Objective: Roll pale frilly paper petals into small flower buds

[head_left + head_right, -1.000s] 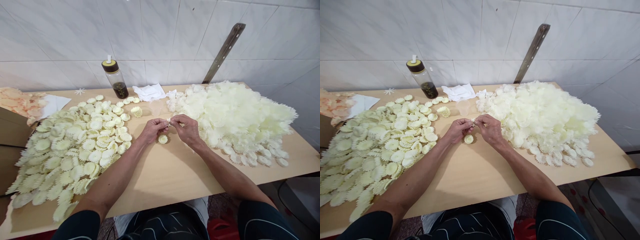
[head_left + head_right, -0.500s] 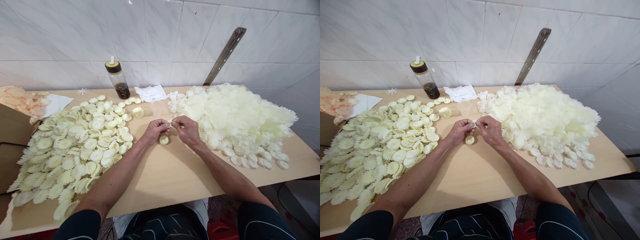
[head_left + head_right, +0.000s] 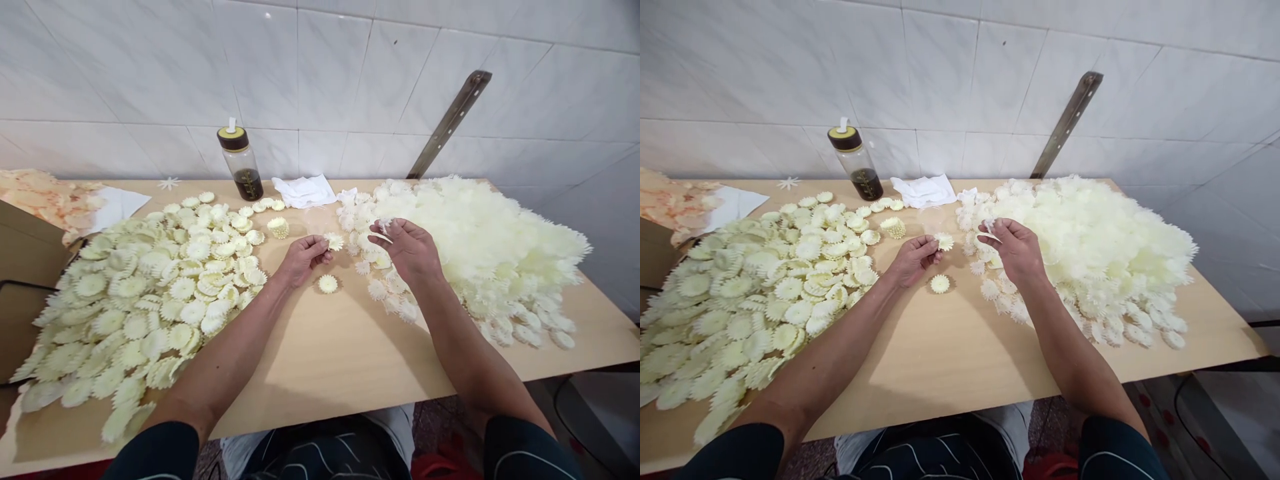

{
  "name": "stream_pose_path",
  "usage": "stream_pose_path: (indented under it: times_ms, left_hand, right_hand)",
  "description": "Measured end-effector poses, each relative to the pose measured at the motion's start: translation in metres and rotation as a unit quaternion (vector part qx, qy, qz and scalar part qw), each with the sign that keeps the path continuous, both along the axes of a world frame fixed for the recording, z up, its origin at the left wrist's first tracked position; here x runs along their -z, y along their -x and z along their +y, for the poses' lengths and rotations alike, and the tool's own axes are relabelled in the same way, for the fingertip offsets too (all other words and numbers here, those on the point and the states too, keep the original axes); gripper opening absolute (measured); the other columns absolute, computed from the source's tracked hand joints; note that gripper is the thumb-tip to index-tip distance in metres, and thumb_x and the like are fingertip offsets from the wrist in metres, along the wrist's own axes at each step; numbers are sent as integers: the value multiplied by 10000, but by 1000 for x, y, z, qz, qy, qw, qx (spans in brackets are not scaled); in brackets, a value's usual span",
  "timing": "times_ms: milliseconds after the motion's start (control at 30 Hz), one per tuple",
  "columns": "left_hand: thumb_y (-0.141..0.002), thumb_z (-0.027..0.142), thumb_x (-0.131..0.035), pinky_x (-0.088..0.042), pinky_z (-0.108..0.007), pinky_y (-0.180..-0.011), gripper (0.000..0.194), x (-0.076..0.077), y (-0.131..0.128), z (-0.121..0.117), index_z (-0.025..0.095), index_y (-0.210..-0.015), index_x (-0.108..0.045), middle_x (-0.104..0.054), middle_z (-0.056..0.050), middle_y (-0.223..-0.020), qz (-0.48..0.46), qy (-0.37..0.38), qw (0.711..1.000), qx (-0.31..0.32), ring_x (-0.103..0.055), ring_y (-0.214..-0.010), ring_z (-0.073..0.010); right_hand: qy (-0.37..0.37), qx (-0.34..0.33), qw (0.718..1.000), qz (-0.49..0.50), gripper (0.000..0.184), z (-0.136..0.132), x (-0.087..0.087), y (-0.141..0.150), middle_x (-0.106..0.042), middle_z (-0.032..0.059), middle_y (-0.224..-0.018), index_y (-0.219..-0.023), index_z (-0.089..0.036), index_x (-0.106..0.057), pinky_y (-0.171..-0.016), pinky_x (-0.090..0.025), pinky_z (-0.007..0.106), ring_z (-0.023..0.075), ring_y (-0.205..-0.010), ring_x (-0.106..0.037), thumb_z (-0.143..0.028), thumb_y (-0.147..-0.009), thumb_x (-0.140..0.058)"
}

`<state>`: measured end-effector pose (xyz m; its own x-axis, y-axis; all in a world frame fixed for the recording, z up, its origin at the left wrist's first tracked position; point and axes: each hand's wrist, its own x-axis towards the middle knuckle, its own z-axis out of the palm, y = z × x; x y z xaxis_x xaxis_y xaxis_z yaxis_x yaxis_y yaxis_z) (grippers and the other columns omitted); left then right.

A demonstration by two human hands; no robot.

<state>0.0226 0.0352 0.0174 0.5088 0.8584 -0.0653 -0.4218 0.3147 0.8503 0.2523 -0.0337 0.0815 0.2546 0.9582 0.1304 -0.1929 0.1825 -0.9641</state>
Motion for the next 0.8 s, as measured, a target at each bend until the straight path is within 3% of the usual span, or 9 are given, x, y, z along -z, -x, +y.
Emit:
stream_pose_path:
  times_ms: [133,333,433,533,600,700,767,800]
  left_hand:
    - [-675,406,-967,-493,-239,-650,419,0,-1,-1,128,-859,-713,-692,-33,-714,7,5,1000,-4,-643,-657,-117]
    - [-661,387,-972,-481,-222,-628,418,-4,-1,-2,120,-833,-701,-687,-36,-702,16,22,1000,4,-631,-629,-103]
    - [-666,380,-971,-486,-217,-633,411,-4,-1,-2,117,-837,-705,-687,-36,-713,12,19,1000,5,-638,-644,-104]
    - [-671,373,-969,-495,-224,-641,401,-3,-1,-2,120,-834,-705,-673,-26,-721,0,16,1000,11,-650,-663,-110]
    - [-666,363,-972,-498,-228,-640,396,-2,-2,-2,121,-830,-705,-663,-19,-727,-7,18,1000,13,-657,-676,-115]
    - [-660,352,-976,-501,-234,-634,394,-2,-2,-3,119,-832,-710,-668,-23,-729,-8,21,1000,20,-659,-678,-121]
    - [-664,354,-975,-510,-236,-641,393,-2,-3,-3,117,-845,-718,-683,-32,-735,-6,21,999,26,-662,-678,-125]
    - [-674,358,-970,-515,-236,-647,389,-1,-3,-3,116,-855,-724,-693,-38,-738,-5,20,999,30,-665,-680,-126]
  right_hand:
    - [34,-84,995,45,330,-6,-7,-1,-770,34,-1006,-832,-250,-710,-905,-644,411,218,-984,-743,-502,-762,-913]
    - [40,-90,995,32,349,-8,-10,1,-782,34,-958,-845,-239,-754,-724,-653,334,176,-799,-734,-506,-720,-940]
    - [21,-66,997,-34,324,-8,-10,1,-776,34,-894,-855,-231,-774,-765,-664,369,198,-809,-750,-500,-749,-922]
    - [-3,-3,983,-184,254,-10,-8,-5,-780,28,-853,-933,-240,-803,-822,-663,434,224,-802,-757,-467,-830,-856]
    - [-20,29,943,-332,178,-11,-6,-14,-808,39,-929,-973,-255,-817,-884,-645,481,257,-877,-768,-412,-895,-788]
    - [-49,34,831,-553,129,-14,-6,-29,-812,82,-1135,-919,-249,-827,-995,-581,576,346,-1112,-740,-317,-936,-718]
    - [-70,60,780,-619,149,-16,-7,-31,-803,103,-1171,-897,-237,-823,-999,-569,592,369,-1157,-723,-294,-951,-696]
    - [-87,84,775,-621,153,-17,-8,-29,-806,103,-1153,-920,-238,-821,-986,-579,573,356,-1141,-730,-297,-965,-687]
